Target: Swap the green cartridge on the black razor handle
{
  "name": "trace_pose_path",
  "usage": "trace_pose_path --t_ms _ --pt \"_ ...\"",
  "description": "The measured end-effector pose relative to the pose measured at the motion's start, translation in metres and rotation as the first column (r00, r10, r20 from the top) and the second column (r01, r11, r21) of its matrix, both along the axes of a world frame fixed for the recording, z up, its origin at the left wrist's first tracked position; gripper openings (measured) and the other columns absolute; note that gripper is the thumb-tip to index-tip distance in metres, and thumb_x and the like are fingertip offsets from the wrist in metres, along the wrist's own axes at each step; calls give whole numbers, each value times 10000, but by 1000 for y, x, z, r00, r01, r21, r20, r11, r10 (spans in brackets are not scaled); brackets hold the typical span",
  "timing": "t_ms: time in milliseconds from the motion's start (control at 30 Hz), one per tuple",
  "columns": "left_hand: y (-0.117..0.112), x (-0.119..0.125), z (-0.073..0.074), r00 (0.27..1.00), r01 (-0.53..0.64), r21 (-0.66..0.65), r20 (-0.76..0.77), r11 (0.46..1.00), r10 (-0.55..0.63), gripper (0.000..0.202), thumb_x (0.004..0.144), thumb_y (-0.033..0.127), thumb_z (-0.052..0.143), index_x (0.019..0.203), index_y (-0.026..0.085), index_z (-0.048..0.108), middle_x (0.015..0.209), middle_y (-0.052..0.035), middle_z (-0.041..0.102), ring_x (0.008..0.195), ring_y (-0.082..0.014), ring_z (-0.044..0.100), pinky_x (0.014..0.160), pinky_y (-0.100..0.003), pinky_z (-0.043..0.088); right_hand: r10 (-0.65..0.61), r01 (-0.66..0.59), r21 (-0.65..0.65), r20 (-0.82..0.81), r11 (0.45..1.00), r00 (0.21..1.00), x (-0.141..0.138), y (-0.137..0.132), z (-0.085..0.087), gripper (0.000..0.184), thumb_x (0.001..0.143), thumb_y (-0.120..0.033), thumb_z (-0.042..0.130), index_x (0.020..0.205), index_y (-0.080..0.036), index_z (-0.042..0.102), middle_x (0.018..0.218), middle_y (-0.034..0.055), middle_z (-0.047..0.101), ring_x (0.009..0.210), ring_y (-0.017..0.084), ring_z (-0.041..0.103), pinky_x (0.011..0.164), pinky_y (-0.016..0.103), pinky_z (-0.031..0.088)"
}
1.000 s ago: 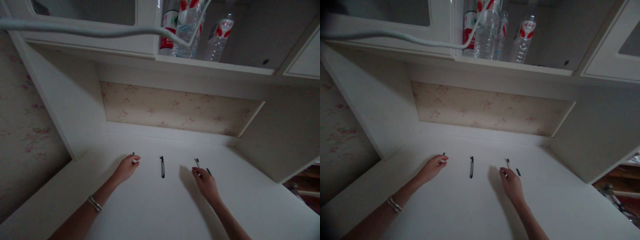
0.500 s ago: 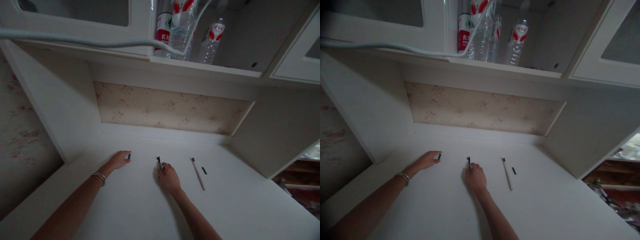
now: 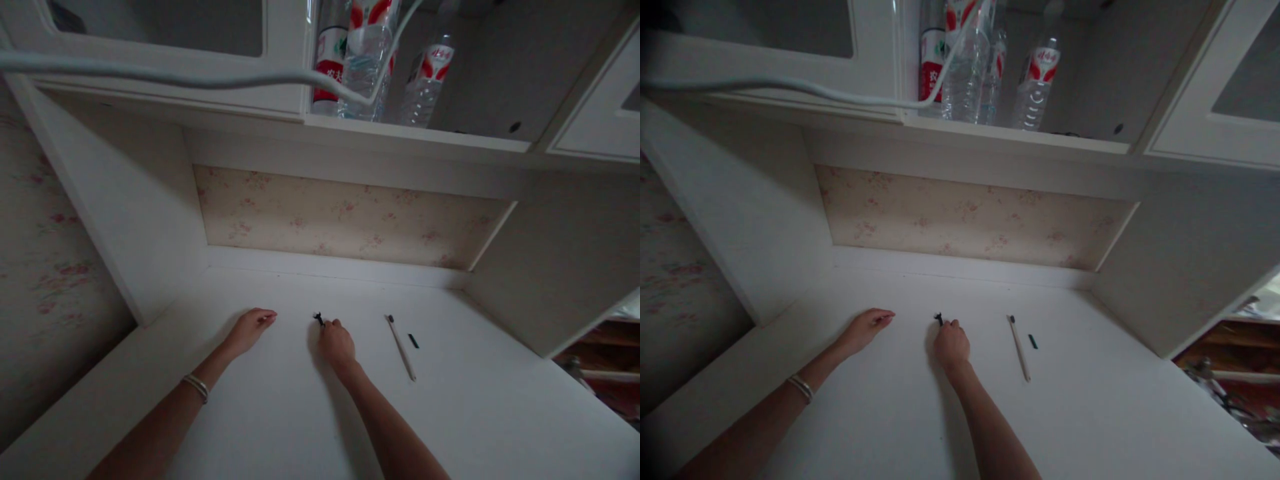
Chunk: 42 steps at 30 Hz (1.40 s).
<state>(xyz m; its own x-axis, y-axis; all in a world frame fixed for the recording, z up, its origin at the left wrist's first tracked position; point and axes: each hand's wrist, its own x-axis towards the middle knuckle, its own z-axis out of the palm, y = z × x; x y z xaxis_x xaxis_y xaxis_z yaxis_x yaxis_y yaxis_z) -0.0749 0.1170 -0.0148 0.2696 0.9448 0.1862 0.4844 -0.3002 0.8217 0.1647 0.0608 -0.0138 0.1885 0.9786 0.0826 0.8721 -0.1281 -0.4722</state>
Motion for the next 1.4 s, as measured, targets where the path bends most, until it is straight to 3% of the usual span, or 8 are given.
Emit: trace_pose_path --t_ms 133,267,400,533,667,933,1100,1400 --pt "-42 17 8 979 19 -131 201 991 8 427 852 491 465 1131 200 607 1099 -93 640 905 -201 599 713 -291 472 16 -10 27 -196 1000 980 8 -2 2 275 871 -146 396 997 -80 631 1033 209 588 934 273 596 811 367 416" --pt "-81 36 21 620 224 -345 772 911 140 315 825 386 596 1102 236 598 1158 -70 590 887 -143 562 721 -257 452 64 -35 70 -473 997 879 13 -18 0 368 918 -270 339 1191 -101 518 942 129 623 825 208 617 711 299 452" --pt "-100 54 30 321 381 -342 920 859 224 230 803 336 646 1012 241 632 1107 -47 608 836 -127 560 729 -273 446 108 -43 105 -755 994 647 7 -45 1 455 918 -437 306 1214 -135 473 785 37 585 614 145 585 528 234 436" --pt "-106 61 26 192 493 -287 957 821 220 224 771 325 684 976 241 648 1076 -43 636 829 -138 570 733 -294 446 138 -12 143 -932 990 336 -2 -67 16 396 880 -499 433 1107 -189 526 776 -20 481 440 50 415 389 175 307" --pt "-109 60 17 139 524 -264 964 810 225 243 746 326 711 969 246 659 1065 -37 647 814 -136 574 728 -294 444 114 -28 112 -987 993 114 -10 -78 30 335 839 -515 543 940 -195 556 616 -79 372 367 25 280 325 149 156" --pt "-114 58 15 133 542 -244 970 804 205 239 749 302 712 976 242 667 1102 -43 641 810 -129 568 728 -285 437 169 -130 161 -984 978 56 -23 -91 28 333 891 -485 488 794 -170 533 570 -52 454 395 58 388 352 168 286" --pt "-116 61 15 144 564 -253 968 786 208 247 794 286 668 1037 246 647 1119 -57 631 835 -129 563 732 -283 430 158 -195 163 -987 967 -43 -27 -97 26 317 913 -447 461 906 -150 573 580 -47 477 358 38 309 342 177 208" --pt "-118 63 11 171 557 -245 969 793 180 208 797 277 664 998 225 660 1129 -67 621 863 -146 559 761 -306 432 106 -232 102 -994 967 6 -35 -105 24 367 855 -494 535 696 -165 504 453 -72 408 345 42 240 342 178 153"
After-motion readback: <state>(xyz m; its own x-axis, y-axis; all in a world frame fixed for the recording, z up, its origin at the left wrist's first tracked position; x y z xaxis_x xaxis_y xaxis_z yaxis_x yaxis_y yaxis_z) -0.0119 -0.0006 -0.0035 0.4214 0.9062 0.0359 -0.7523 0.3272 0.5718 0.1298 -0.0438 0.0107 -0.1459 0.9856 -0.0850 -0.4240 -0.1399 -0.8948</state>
